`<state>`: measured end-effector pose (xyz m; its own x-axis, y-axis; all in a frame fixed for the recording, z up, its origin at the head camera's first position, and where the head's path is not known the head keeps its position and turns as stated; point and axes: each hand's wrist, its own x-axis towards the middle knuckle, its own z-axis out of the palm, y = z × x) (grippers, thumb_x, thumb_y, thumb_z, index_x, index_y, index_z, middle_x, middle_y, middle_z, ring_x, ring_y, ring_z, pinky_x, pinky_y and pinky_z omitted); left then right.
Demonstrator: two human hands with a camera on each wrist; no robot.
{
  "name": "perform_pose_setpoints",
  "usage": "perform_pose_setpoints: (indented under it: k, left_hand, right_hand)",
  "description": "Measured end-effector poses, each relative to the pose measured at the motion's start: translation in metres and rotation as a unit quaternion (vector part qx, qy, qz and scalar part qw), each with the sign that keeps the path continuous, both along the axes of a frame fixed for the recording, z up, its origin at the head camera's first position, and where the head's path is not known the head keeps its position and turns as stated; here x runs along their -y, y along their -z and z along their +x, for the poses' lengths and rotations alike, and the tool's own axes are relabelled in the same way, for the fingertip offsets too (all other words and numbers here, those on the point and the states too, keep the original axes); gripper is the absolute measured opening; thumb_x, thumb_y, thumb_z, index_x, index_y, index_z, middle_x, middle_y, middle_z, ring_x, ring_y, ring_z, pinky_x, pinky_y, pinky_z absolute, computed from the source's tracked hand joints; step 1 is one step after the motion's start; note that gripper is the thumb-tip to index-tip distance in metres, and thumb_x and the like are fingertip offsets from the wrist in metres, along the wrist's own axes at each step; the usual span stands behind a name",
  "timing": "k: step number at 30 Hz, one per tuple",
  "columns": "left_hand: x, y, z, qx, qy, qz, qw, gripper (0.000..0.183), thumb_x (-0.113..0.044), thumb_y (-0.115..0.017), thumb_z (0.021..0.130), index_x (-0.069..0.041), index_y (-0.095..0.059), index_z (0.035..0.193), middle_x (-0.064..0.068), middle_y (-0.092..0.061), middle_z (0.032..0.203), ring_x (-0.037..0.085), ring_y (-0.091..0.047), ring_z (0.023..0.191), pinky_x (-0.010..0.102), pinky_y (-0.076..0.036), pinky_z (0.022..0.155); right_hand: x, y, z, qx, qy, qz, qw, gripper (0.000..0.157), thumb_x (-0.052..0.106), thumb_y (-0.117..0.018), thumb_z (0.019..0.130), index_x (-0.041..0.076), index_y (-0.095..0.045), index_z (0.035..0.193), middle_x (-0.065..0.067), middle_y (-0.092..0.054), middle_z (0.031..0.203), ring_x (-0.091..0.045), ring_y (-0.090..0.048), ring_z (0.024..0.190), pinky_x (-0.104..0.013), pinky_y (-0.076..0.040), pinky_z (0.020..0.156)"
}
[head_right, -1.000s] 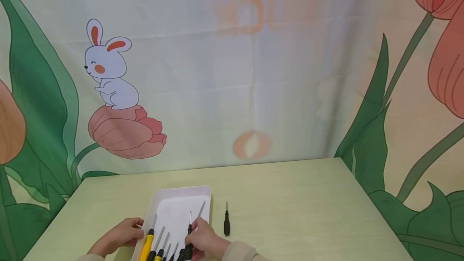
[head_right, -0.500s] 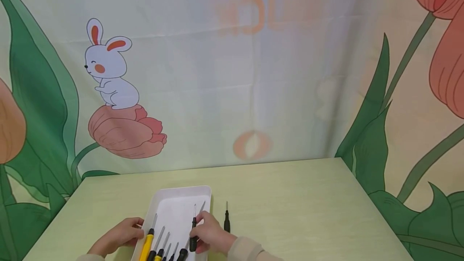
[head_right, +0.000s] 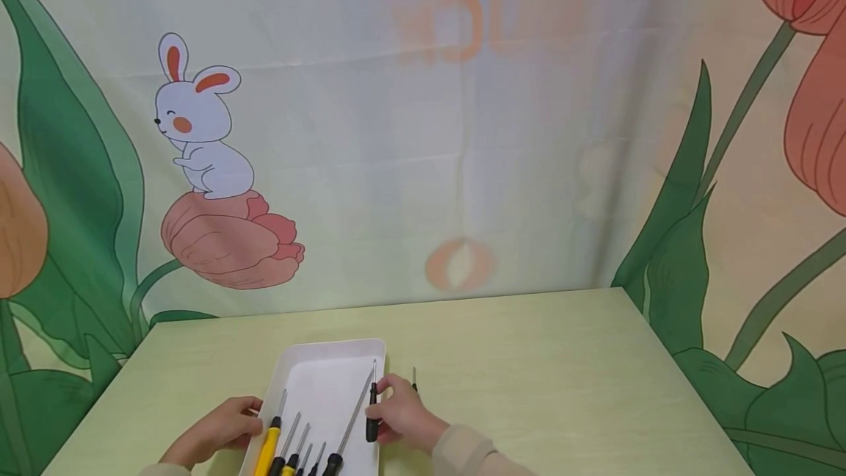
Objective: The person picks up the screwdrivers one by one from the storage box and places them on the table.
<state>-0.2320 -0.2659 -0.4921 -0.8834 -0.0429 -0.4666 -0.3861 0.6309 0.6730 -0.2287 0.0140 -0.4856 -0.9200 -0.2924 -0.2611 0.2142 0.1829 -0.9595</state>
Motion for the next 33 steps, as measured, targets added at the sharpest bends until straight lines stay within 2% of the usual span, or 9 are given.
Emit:
perform_pose_setpoints:
  k: [11, 19, 33]
  left_hand:
    - [0.0, 0.0, 0.0, 0.003, -0.002, 0.0, 1.0, 0.036, -0.007, -0.055, 0.073, 0.007, -0.051, 0.106, 0.012, -0.056, 0.088, 0.016, -0.053, 0.069, 0.031, -0.05, 0.067]
    - [0.0, 0.001, -0.001, 0.008, -0.002, -0.003, 1.0, 0.037, -0.007, -0.055, 0.073, 0.007, -0.05, 0.107, 0.012, -0.056, 0.088, 0.016, -0.053, 0.069, 0.031, -0.05, 0.067]
    - [0.002, 0.004, -0.003, 0.004, -0.001, -0.003, 1.0, 0.037, -0.007, -0.055, 0.073, 0.007, -0.05, 0.107, 0.012, -0.057, 0.088, 0.016, -0.053, 0.069, 0.031, -0.05, 0.066]
  right_hand:
    - [-0.015, 0.008, -0.015, -0.021, 0.029, 0.013, 0.999, 0.028, 0.0, -0.058, 0.075, 0.001, -0.049, 0.101, -0.006, -0.052, 0.064, -0.012, -0.053, 0.045, -0.022, -0.042, 0.038]
    - [-0.029, 0.012, -0.024, -0.009, 0.053, 0.02, 0.998, 0.03, 0.001, -0.058, 0.075, 0.001, -0.049, 0.104, -0.008, -0.054, 0.068, -0.012, -0.052, 0.047, -0.023, -0.045, 0.041]
    - [-0.048, 0.025, -0.038, -0.021, 0.059, 0.038, 0.997, 0.03, 0.002, -0.059, 0.075, -0.003, -0.05, 0.103, -0.006, -0.052, 0.065, -0.009, -0.047, 0.041, -0.021, -0.042, 0.038]
